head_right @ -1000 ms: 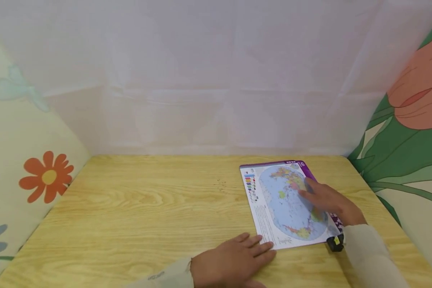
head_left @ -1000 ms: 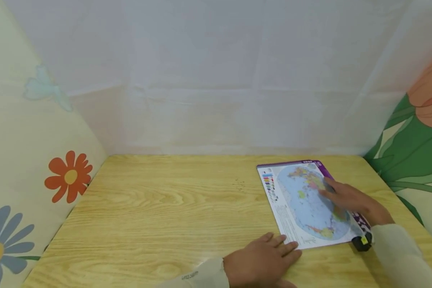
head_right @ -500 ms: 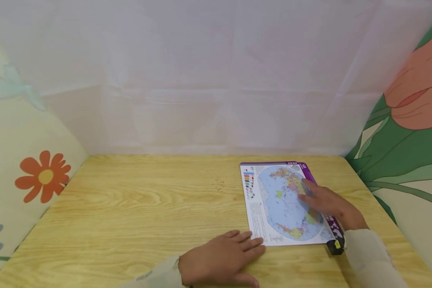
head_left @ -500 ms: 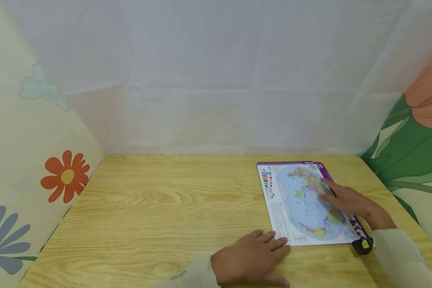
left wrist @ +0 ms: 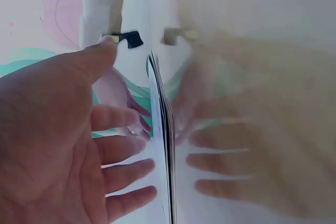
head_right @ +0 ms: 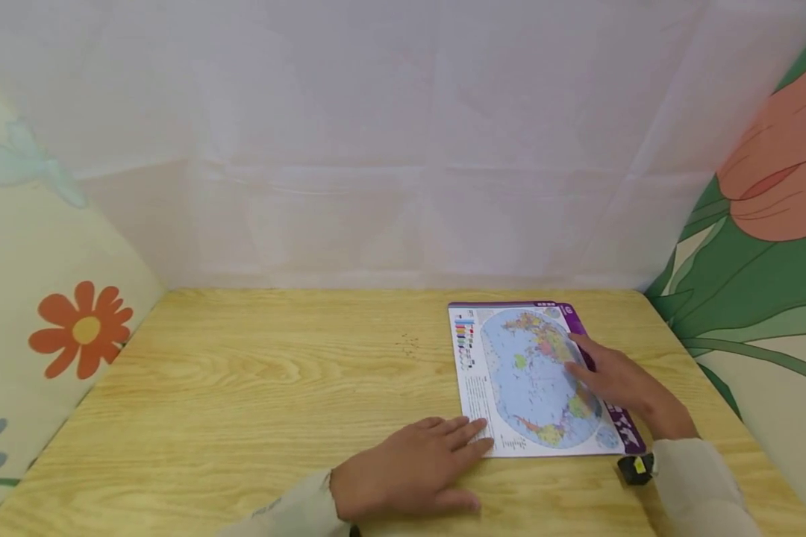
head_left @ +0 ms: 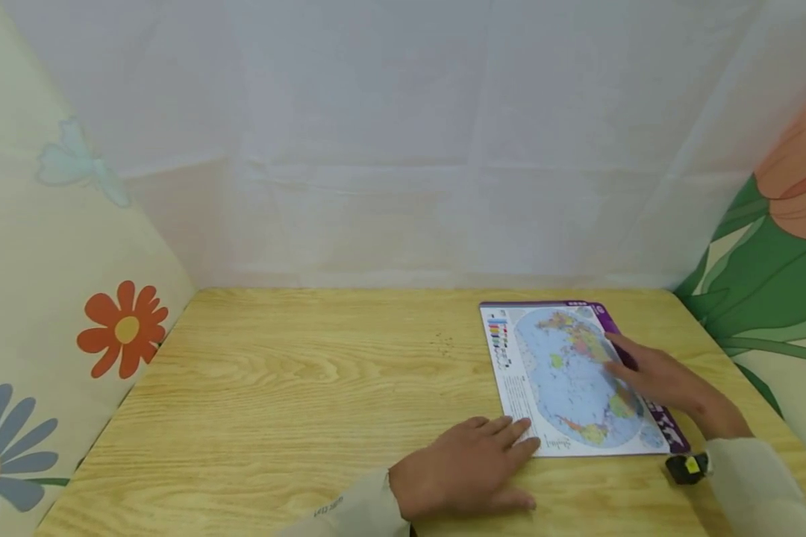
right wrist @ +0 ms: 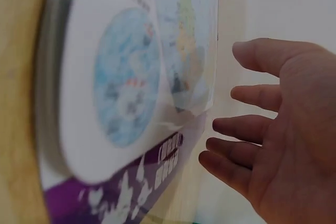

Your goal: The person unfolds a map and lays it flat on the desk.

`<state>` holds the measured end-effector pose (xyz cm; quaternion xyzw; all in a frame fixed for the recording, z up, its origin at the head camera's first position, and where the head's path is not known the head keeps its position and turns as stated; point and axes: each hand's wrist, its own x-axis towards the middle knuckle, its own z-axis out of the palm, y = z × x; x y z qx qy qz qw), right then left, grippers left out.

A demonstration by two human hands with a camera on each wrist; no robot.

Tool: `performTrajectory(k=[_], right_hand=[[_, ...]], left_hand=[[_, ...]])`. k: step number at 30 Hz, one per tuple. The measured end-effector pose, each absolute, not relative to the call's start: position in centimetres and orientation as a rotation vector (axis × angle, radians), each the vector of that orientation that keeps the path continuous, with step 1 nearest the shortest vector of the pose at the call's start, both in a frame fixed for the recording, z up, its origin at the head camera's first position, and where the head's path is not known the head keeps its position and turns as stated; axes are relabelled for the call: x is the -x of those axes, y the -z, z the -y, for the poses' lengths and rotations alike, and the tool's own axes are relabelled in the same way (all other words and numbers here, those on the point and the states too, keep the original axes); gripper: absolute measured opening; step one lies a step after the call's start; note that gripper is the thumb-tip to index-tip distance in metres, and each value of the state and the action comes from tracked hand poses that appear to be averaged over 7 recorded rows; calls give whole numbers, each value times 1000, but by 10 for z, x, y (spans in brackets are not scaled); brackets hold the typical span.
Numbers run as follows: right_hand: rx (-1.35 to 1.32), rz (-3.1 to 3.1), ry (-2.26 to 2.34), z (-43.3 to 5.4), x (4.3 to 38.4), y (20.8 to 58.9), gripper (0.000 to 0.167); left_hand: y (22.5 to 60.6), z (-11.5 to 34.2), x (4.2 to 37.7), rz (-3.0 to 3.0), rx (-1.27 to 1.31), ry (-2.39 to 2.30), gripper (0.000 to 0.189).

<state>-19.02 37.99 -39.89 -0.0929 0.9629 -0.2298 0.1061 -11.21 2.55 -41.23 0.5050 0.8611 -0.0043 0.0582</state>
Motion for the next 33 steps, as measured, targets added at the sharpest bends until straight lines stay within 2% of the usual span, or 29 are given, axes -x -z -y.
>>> performTrajectory(k=[8,13,22,27,33], right_hand=[[386,-2906,691,-389,180,400,60],[449,-2934,705,-395,171,402,55],[392,-2893,761,-406,163,410,60],[373,-2886,747,-409,162,415,55],[357,-2878,739,-415,162,421,57]], left_hand=[[410,-30,128,-2733,-1479,143,66],[413,-33,138,-2754,-1406,129,69],[422,-32,147,-2757,-1238,-79,82],[428,-33,150,-2750,-1177,-169,89],[433,-39,151,-2753,-1061,-214,92]])
